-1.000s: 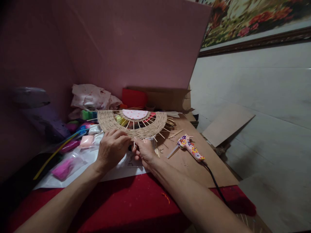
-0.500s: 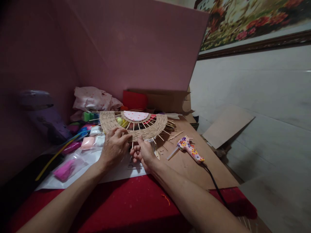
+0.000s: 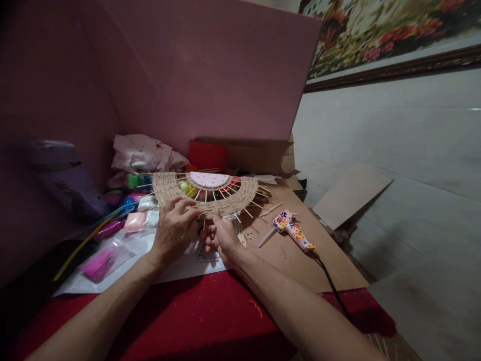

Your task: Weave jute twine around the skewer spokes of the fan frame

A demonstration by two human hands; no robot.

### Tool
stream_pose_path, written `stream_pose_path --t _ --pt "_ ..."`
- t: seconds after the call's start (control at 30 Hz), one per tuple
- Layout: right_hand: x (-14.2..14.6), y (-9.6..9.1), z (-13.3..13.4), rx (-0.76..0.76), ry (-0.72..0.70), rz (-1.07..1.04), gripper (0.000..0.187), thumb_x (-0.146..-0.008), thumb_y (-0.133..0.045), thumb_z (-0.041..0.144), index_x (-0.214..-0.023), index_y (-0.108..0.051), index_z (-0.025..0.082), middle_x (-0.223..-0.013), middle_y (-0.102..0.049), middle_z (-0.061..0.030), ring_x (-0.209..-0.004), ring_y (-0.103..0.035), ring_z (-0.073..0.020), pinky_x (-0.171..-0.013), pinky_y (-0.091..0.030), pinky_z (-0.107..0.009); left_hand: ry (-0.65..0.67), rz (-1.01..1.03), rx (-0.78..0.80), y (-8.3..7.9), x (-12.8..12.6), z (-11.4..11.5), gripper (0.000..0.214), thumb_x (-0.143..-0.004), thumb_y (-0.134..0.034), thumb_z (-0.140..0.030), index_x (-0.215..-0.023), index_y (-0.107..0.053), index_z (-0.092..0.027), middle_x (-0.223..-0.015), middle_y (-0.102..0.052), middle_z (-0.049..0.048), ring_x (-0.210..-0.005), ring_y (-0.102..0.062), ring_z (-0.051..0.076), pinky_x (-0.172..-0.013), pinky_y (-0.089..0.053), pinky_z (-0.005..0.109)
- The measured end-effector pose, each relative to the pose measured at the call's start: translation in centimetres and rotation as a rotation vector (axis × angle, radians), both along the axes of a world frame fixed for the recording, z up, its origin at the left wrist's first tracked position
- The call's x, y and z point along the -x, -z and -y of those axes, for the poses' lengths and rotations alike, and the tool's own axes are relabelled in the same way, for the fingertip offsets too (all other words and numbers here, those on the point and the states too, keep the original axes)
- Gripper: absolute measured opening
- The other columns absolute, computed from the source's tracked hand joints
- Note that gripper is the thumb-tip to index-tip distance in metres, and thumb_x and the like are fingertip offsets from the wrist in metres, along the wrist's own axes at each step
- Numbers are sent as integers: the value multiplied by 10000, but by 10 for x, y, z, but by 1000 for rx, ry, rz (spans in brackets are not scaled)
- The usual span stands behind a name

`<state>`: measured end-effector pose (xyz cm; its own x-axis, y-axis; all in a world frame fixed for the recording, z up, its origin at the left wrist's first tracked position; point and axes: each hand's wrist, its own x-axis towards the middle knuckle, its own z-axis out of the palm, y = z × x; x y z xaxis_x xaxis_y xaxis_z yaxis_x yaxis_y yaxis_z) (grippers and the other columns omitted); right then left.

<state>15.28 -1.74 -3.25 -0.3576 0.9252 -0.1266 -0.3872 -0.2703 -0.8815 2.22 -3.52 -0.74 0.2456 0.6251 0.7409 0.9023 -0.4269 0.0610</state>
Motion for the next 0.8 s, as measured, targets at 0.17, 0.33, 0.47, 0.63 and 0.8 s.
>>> stream_pose_path --t 0.17,0.33,0.47,0.63,0.8 --pt "0 0 0 -2 13 -4 419 -863 -405 552 -730 -501 166 -464 -521 33 -315 -403 -71 -282 -335 -167 16 -19 -24 2 -1 -2 151 -780 -566 -203 -841 -692 -262 -996 -623 59 -1054 -442 264 -875 -352 464" --pt "0 2 -1 -13 -12 -39 399 -875 -399 529 -752 -493 161 -477 -514 36 -331 -419 -76 -281 -344 -169 28 -77 -16 3 -1 -1 128 -770 -598 -236 -757 -713 -291 -1009 -627 49 -1076 -428 275 -870 -335 476" --pt "0 1 0 3 1 -36 409 -884 -389 520 -726 -491 156 -478 -511 33 -332 -426 -75 -284 -346 -170 4 -63 -10 3 -3 0 136 -778 -591 -252 -725 -714 -277 -973 -634 54 -1062 -434 274 -861 -335 472" --pt "0 0 0 18 9 -37 411 -891 -381 512 -722 -497 155 -457 -494 41 -324 -416 -73 -285 -344 -170 11 -18 1 4 -3 -1 143 -781 -587 -253 -723 -715 -280 -951 -642 45 -1048 -441 267 -857 -341 461" --pt "0 1 0 25 31 5 429 -887 -371 529 -769 -525 146 -498 -558 12 -324 -428 -74 -279 -348 -170 -6 77 -75 3 -1 0 186 -780 -548 -165 -825 -709 -247 -964 -653 47 -1020 -463 256 -859 -352 447"
